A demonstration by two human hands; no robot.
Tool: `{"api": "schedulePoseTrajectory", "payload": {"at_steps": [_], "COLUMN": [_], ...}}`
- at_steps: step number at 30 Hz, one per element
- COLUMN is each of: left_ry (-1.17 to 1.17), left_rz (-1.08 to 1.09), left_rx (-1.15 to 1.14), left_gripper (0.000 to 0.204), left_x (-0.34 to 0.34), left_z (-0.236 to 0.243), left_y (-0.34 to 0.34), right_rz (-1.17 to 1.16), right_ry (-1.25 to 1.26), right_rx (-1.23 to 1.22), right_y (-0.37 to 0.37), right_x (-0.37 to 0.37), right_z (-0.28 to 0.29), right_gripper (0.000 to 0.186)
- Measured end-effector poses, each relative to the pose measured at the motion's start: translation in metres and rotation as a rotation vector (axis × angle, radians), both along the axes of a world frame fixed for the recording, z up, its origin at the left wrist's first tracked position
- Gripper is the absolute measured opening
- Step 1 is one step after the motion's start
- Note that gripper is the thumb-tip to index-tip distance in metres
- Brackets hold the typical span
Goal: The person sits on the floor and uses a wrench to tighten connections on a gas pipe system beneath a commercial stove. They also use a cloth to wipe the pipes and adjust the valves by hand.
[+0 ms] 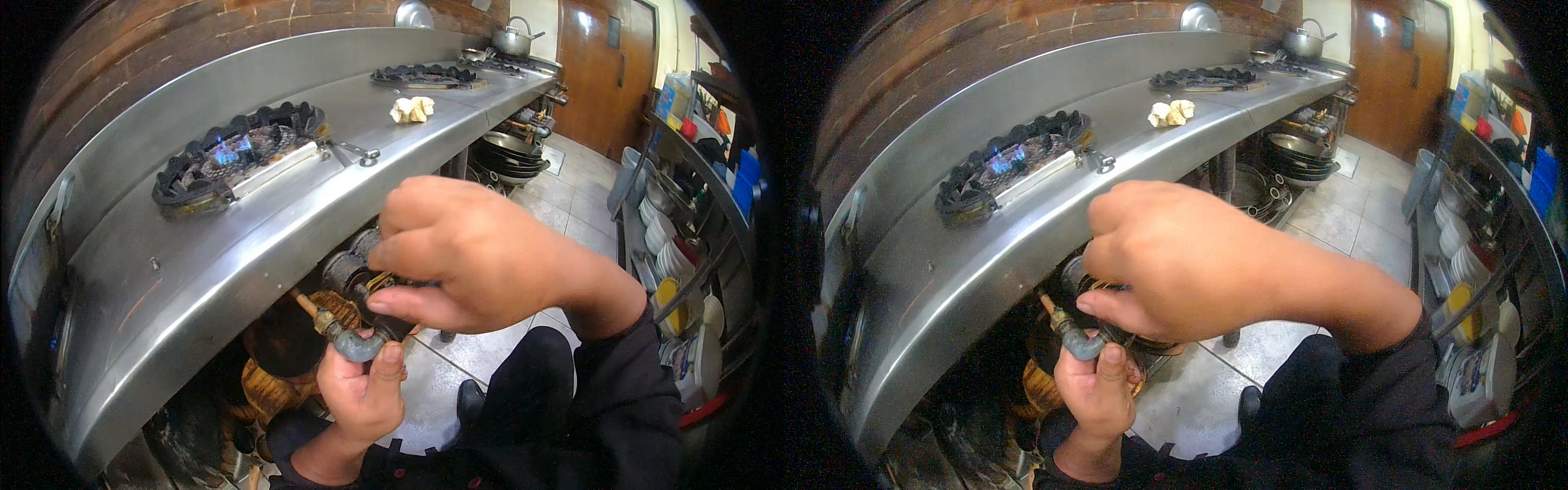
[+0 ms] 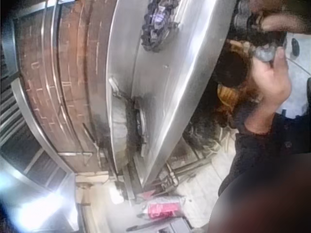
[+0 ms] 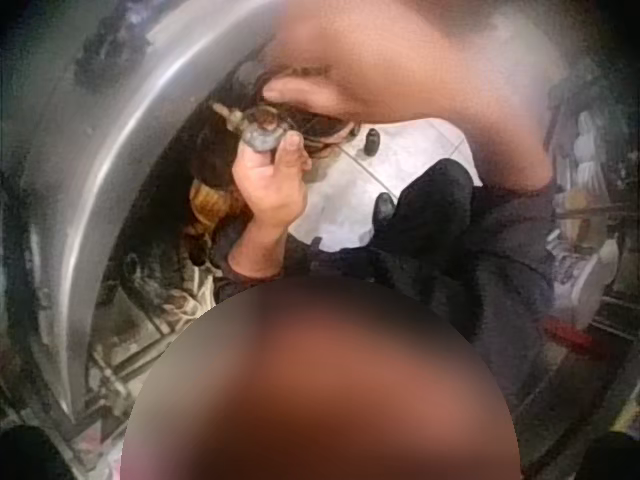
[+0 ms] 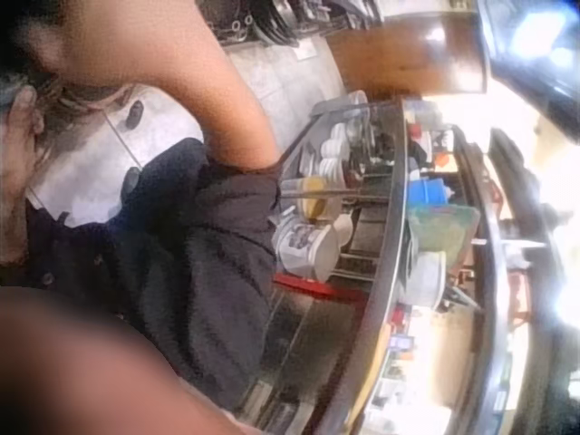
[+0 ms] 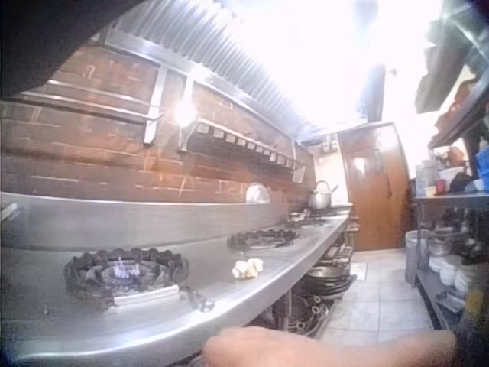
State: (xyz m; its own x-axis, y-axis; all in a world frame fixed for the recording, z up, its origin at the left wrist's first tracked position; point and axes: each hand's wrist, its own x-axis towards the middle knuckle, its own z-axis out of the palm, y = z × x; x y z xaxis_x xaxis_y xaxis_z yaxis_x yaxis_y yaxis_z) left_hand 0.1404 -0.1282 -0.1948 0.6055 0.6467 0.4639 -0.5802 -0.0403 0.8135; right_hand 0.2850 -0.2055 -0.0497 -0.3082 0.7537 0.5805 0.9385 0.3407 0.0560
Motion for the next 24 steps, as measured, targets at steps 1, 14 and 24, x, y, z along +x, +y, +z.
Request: {"api": "schedulePoseTrajectory", "payload": {"at_steps": [1, 14, 24], "left_ry": [-0.010, 0.040, 0.046], "left_rz": [-0.011, 0.008, 0.023], "left_rx": [-0.004, -0.009, 0.058], "left_gripper": [0.026, 0.019, 0.022], "left_x": [-0.001, 0.001, -0.001], "left_z": [0.002, 0.005, -0.002], "left_y": [0.000, -0.004, 0.002], "right_rz": [-0.033, -0.417, -0.447], "right_ry": [-0.049, -0.198, -0.011], "right_rx": [-0.013, -0.234, -0.075], "right_y": [0.004, 0.013, -0.008], "right_x": [-0.004, -0.028, 0.033], "right_z": [-0.001, -0.007, 0.003], "right_gripper": [0.021, 0.016, 0.017]}}
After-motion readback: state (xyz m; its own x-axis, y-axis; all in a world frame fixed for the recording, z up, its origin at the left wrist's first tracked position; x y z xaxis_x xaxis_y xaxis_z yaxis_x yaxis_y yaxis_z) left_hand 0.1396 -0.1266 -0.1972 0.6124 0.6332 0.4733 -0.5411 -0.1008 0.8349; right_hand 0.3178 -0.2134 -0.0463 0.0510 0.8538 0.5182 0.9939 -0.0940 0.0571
